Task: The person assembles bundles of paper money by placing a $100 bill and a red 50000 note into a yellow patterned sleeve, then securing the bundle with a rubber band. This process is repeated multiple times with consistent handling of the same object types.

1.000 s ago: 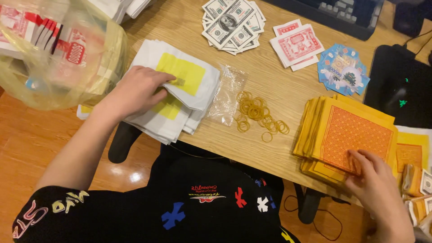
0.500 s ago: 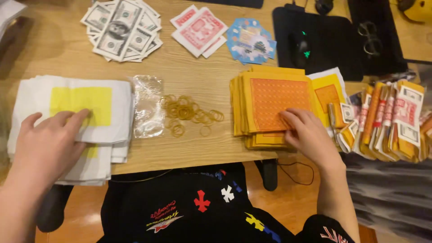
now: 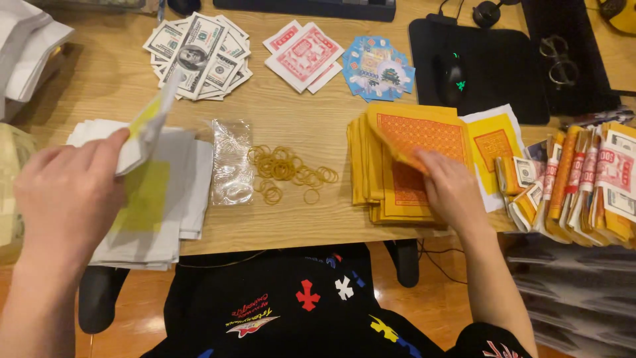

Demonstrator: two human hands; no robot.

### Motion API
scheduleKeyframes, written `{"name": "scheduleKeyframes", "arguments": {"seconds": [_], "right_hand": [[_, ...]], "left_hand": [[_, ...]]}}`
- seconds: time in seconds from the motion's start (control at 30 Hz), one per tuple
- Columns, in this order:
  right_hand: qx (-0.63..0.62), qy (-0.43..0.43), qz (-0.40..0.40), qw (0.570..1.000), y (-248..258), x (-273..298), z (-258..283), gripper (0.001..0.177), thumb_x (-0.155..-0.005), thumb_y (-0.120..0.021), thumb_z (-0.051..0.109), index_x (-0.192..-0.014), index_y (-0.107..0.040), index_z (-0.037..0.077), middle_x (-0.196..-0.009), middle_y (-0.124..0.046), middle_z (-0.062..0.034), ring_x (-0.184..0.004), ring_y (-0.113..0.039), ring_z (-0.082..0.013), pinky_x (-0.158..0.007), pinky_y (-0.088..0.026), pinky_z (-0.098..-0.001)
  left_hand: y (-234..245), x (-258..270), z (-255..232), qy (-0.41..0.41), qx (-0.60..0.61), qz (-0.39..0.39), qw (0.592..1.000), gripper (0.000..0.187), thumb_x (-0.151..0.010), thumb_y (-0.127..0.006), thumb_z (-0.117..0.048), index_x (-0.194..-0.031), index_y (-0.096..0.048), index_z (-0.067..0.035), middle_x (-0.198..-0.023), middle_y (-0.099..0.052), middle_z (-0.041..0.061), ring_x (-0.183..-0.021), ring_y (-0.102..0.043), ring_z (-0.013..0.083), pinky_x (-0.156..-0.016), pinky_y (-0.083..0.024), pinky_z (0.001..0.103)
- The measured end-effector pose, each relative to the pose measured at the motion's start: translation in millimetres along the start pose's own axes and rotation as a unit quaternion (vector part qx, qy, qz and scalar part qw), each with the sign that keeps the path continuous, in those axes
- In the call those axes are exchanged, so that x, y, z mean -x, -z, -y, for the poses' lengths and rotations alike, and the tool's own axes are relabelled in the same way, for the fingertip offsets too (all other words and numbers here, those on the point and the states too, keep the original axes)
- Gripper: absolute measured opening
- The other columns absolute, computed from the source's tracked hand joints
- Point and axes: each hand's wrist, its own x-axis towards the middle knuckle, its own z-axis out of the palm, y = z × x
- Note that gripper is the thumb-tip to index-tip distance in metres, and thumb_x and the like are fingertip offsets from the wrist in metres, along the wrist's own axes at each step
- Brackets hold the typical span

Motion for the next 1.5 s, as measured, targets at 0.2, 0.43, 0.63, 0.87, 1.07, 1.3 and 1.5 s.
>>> {"name": "scheduleKeyframes", "arguments": {"seconds": [0.2, 0.43, 0.63, 0.87, 1.07, 1.3, 1.5], "right_hand": [[-0.259, -0.186, -0.274, 0.907, 60.1, -39.3, 31.8, 0.028, -0.107, -0.042, 0.012, -0.129, -0.047, -0.004, -0.112, -0.054, -0.017, -0.102, -0.05, -0.0275, -0.089, -0.04, -0.0394], [-0.611, -0.049, -0.353, 0.707, 57.4, -82.6, 94.7, 0.051, -0.1, -0.051, 0.01, -0.148, -0.035, 0.008, -0.14, -0.051, -0.0122, -0.124, -0.054, -0.0237, -0.108, -0.047, -0.0386], [-0.643, -0.061, -0.322, 0.692, -1.6, -88.9, 86.3, 0.05, -0.095, -0.038, 0.002, -0.145, -0.036, 0.009, -0.127, -0.057, -0.0157, -0.114, -0.057, -0.0205, -0.107, -0.044, -0.0466], [-0.647, -0.09, -0.317, 0.688, -4.5, -96.8, 94.6, 0.051, -0.093, -0.037, 0.006, -0.144, -0.036, 0.009, -0.132, -0.052, -0.0155, -0.121, -0.049, -0.0193, -0.111, -0.039, -0.046], [-0.691, -0.085, -0.307, 0.649, 7.3, -104.5, 109.0, 0.052, -0.097, -0.033, 0.03, -0.145, -0.036, 0.013, -0.131, -0.053, -0.0103, -0.119, -0.053, -0.0176, -0.109, -0.041, -0.0391], [-0.614, -0.111, -0.308, 0.719, 3.0, -102.5, 108.3, 0.052, -0.099, -0.048, 0.008, -0.148, -0.032, 0.007, -0.134, -0.053, -0.0133, -0.116, -0.054, -0.0174, -0.105, -0.047, -0.0415], [-0.661, -0.148, -0.299, 0.672, 21.3, -99.4, 121.5, 0.051, -0.096, -0.05, 0.004, -0.145, -0.035, 0.009, -0.127, -0.059, -0.0131, -0.107, -0.063, -0.0178, -0.095, -0.055, -0.0365]], "left_hand": [[82.6, -60.1, -18.6, 0.149, 0.56, 0.064, 0.812, 0.016, -0.098, -0.065, -0.012, -0.087, -0.062, 0.0, -0.071, -0.058, 0.01, -0.063, -0.048, 0.021, -0.065, -0.04, 0.038], [87.1, -153.7, -117.6, 0.107, 0.819, -0.046, 0.562, 0.021, -0.093, -0.061, -0.018, -0.107, -0.064, -0.003, -0.122, -0.057, 0.011, -0.118, -0.054, 0.0246, -0.1, -0.046, 0.036], [57.9, -151.2, -152.2, 0.207, 0.853, 0.028, 0.478, 0.021, -0.084, -0.076, -0.019, -0.099, -0.073, -0.005, -0.114, -0.062, 0.011, -0.11, -0.058, 0.018, -0.103, -0.043, 0.038], [55.2, -150.3, -157.2, 0.311, 0.845, 0.036, 0.434, 0.017, -0.08, -0.081, -0.022, -0.086, -0.074, -0.007, -0.079, -0.068, 0.001, -0.075, -0.058, 0.0067, -0.065, -0.053, 0.025], [45.9, -147.1, -165.7, 0.318, 0.825, -0.005, 0.468, 0.019, -0.08, -0.08, -0.019, -0.088, -0.074, -0.003, -0.087, -0.067, 0.006, -0.082, -0.062, 0.0105, -0.073, -0.055, 0.03], [64.1, -144.8, -156.5, 0.312, 0.822, -0.016, 0.475, 0.02, -0.082, -0.077, -0.018, -0.094, -0.071, -0.002, -0.087, -0.063, 0.007, -0.087, -0.064, 0.0133, -0.076, -0.055, 0.032], [67.5, -134.3, -139.7, 0.301, 0.903, 0.001, 0.306, 0.076, -0.082, -0.078, -0.009, -0.141, -0.03, -0.011, -0.096, -0.069, 0.008, -0.08, -0.065, 0.0098, -0.071, -0.057, 0.02]]}}
